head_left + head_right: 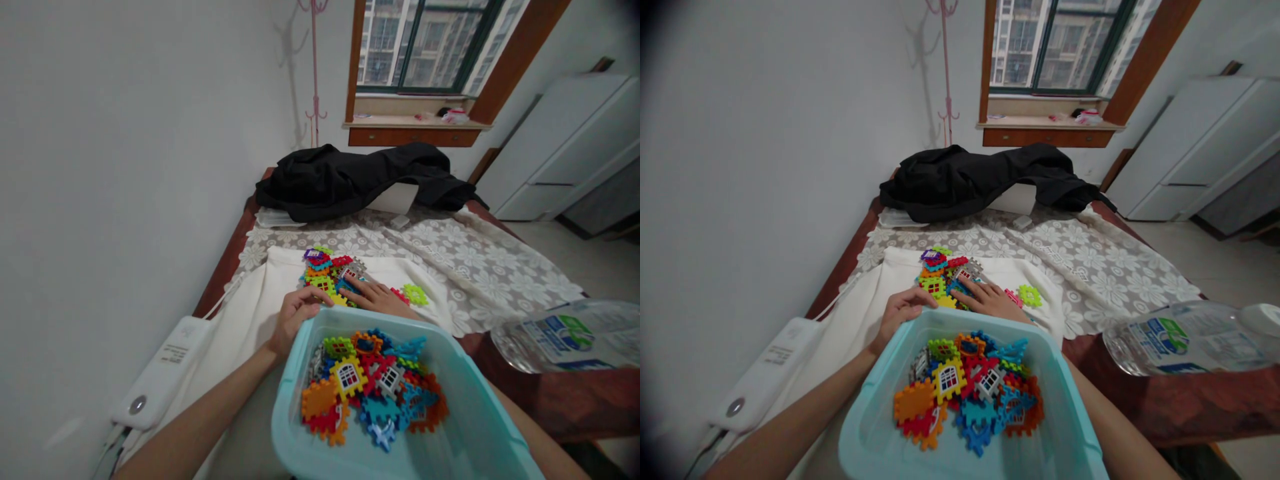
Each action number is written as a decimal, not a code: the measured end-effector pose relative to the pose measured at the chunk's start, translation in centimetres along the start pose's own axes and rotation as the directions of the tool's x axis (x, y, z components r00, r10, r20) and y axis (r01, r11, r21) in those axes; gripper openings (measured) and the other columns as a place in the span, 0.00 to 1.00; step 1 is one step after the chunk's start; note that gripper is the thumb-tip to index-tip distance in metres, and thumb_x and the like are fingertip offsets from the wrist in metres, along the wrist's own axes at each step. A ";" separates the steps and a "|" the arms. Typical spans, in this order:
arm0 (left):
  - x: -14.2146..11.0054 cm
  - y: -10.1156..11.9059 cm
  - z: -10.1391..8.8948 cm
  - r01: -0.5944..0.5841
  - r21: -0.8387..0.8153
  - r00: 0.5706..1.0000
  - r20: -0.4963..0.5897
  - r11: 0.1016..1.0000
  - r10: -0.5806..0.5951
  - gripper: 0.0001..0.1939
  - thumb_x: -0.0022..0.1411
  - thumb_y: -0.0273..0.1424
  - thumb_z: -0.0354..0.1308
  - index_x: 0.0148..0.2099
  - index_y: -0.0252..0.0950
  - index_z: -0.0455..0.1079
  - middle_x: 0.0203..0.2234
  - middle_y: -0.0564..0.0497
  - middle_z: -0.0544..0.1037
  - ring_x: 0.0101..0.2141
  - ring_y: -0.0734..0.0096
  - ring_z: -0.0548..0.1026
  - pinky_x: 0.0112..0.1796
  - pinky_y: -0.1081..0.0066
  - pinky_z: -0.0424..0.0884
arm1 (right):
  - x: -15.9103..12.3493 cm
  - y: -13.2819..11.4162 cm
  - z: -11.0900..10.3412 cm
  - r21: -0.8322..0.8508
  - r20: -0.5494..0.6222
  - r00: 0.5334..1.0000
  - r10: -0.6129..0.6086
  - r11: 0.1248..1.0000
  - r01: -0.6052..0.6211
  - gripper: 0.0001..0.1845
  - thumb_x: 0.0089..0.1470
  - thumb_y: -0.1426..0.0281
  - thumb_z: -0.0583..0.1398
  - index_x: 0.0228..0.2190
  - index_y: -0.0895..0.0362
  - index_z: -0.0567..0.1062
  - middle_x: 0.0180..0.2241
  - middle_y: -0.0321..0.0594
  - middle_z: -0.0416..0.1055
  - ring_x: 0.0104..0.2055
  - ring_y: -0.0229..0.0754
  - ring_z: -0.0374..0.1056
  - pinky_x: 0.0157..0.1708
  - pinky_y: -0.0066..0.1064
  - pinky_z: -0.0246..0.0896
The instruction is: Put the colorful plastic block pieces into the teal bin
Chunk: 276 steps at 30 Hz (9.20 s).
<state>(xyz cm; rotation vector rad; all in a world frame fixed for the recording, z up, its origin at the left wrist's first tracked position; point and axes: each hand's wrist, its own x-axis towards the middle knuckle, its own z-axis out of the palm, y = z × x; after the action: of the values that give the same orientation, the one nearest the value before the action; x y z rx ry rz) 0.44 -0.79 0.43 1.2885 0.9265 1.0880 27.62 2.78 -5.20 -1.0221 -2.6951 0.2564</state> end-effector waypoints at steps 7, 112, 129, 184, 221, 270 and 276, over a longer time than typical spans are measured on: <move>0.2 0.4 0.2 0.002 0.023 1.000 -0.016 1.000 -0.002 0.12 0.51 0.35 0.64 0.35 0.34 0.82 0.29 0.48 0.82 0.28 0.67 0.73 0.29 0.72 0.64 | -0.2 -0.3 -1.0 0.097 -0.061 0.997 0.038 0.995 -0.032 0.31 0.68 0.59 0.61 0.68 0.48 0.65 0.70 0.51 0.62 0.69 0.58 0.63 0.62 0.54 0.66; 0.4 -0.3 0.1 -0.056 0.028 0.998 0.011 0.998 0.055 0.12 0.54 0.36 0.63 0.36 0.34 0.82 0.29 0.48 0.82 0.29 0.66 0.73 0.30 0.70 0.64 | -0.1 -0.7 -1.8 0.081 -0.086 0.992 -0.089 0.992 0.096 0.22 0.70 0.59 0.59 0.62 0.44 0.73 0.64 0.48 0.69 0.62 0.59 0.65 0.58 0.57 0.67; 0.4 -0.1 0.1 -0.061 0.059 0.998 0.028 0.996 0.059 0.13 0.54 0.37 0.61 0.37 0.34 0.82 0.31 0.47 0.82 0.30 0.64 0.74 0.31 0.69 0.65 | -0.6 -0.9 -2.7 0.513 -0.438 0.851 0.291 0.858 -0.030 0.18 0.66 0.55 0.61 0.50 0.51 0.81 0.50 0.47 0.81 0.53 0.53 0.77 0.56 0.47 0.73; 0.1 -0.4 0.1 -0.089 0.066 0.994 0.061 0.994 0.085 0.13 0.56 0.35 0.60 0.38 0.35 0.83 0.27 0.49 0.80 0.27 0.66 0.71 0.30 0.69 0.62 | -1.4 1.0 -1.0 0.050 -0.015 0.999 0.042 0.998 -0.041 0.36 0.65 0.54 0.62 0.70 0.47 0.64 0.73 0.48 0.58 0.76 0.68 0.48 0.69 0.66 0.54; 0.6 -0.1 0.1 -0.093 0.077 0.995 0.040 0.993 0.090 0.13 0.55 0.36 0.61 0.37 0.35 0.82 0.32 0.46 0.83 0.33 0.62 0.76 0.35 0.68 0.68 | -1.0 0.9 -0.2 0.054 -0.060 0.993 0.101 0.994 -0.097 0.38 0.65 0.53 0.62 0.70 0.48 0.58 0.72 0.52 0.59 0.74 0.63 0.54 0.72 0.66 0.42; 0.3 -0.4 -0.2 -0.065 -0.005 0.996 0.060 0.998 0.065 0.12 0.55 0.36 0.63 0.37 0.34 0.83 0.28 0.48 0.81 0.26 0.68 0.71 0.27 0.72 0.62 | -0.4 0.2 -1.0 0.046 -0.058 0.996 -0.066 0.997 0.068 0.22 0.72 0.60 0.56 0.62 0.50 0.72 0.62 0.48 0.72 0.61 0.57 0.67 0.59 0.52 0.66; 0.3 -0.3 0.0 -0.075 0.001 0.996 0.046 0.997 0.075 0.13 0.54 0.37 0.64 0.36 0.34 0.82 0.28 0.48 0.81 0.27 0.68 0.72 0.28 0.72 0.62 | -0.5 -0.1 -1.3 0.070 -0.067 0.997 0.030 0.997 -0.025 0.32 0.68 0.56 0.61 0.68 0.52 0.65 0.58 0.52 0.74 0.58 0.58 0.69 0.56 0.51 0.67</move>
<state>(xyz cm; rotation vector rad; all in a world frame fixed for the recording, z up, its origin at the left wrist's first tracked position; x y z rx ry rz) 0.54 -0.48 0.11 1.3541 0.8509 1.1106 28.28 2.54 -4.03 -1.0299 -2.5943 0.3125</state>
